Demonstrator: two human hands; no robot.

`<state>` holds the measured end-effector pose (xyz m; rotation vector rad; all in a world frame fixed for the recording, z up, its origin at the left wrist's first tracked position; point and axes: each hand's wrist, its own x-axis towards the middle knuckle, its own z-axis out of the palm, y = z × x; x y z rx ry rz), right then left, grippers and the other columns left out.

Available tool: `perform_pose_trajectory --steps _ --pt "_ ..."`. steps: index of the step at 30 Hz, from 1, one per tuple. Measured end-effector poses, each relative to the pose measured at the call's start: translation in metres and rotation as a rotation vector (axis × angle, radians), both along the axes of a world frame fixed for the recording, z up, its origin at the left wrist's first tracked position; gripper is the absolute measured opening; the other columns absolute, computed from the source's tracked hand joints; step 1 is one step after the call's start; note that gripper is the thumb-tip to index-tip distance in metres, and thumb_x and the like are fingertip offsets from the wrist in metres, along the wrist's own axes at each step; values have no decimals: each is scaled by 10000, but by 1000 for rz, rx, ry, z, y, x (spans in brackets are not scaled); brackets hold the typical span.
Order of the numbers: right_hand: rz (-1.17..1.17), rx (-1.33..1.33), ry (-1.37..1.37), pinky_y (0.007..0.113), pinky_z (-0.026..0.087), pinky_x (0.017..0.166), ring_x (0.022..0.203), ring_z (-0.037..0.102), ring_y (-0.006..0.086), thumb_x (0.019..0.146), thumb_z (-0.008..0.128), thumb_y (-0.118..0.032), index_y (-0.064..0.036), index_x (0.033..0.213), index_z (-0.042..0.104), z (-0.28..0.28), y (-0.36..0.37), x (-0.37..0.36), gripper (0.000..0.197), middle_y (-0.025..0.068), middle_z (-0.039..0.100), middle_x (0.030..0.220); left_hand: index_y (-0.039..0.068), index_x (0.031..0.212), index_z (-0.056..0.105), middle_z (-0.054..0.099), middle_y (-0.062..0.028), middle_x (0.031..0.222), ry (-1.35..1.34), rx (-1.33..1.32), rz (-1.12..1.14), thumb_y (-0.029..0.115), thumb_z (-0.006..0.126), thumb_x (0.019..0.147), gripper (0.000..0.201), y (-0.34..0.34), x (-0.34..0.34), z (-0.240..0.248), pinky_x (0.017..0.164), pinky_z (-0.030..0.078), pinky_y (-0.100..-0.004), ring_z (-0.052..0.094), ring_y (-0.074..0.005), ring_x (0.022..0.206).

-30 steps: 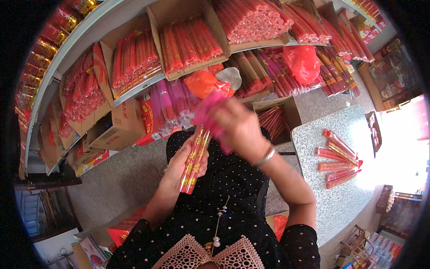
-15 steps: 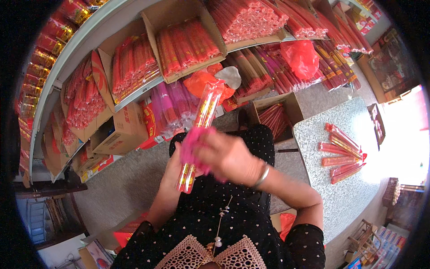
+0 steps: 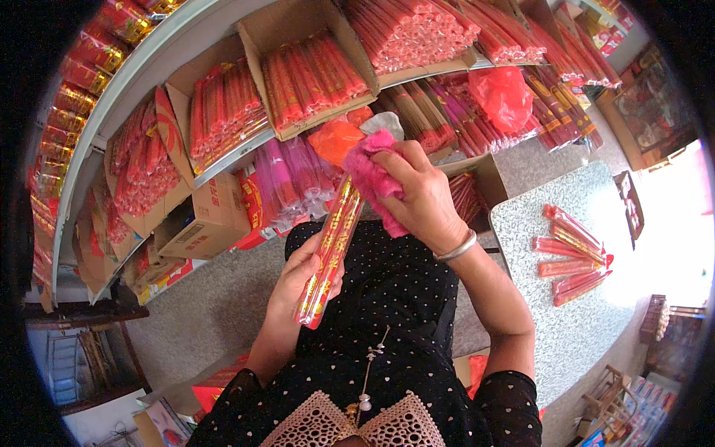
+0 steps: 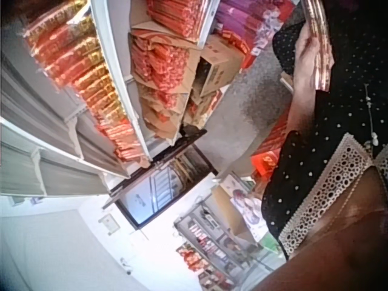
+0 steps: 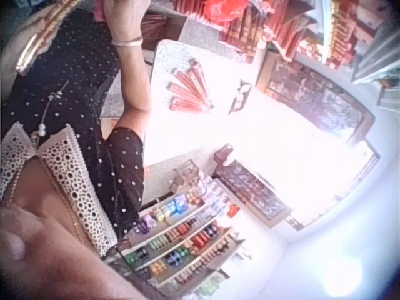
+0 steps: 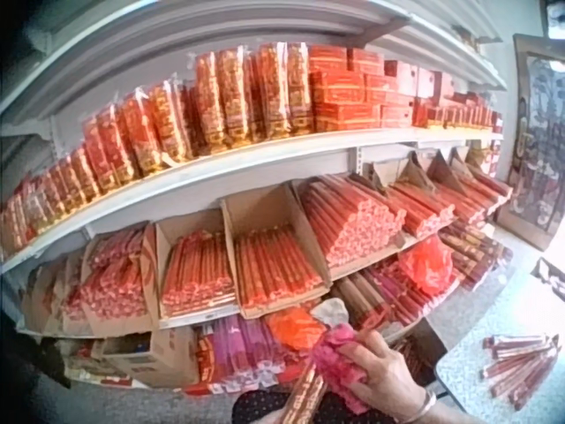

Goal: The person wipes packages of red candles with a cloth, taking them from boxes and shelves and placing them on a table.

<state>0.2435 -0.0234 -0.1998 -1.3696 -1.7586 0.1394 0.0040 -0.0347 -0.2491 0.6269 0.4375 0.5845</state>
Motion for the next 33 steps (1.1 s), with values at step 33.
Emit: perform_pose_trajectory --steps 33 --pt "623 -91 -241 308 543 614 790 613 231 653 649 -147 -102 908 559 -6 -60 -73 274 76 547 963 54 1353 359 573 -76 1108 164 -14 214 544 286 928 653 9 0 -10 748 499 -292 585 -141 863"
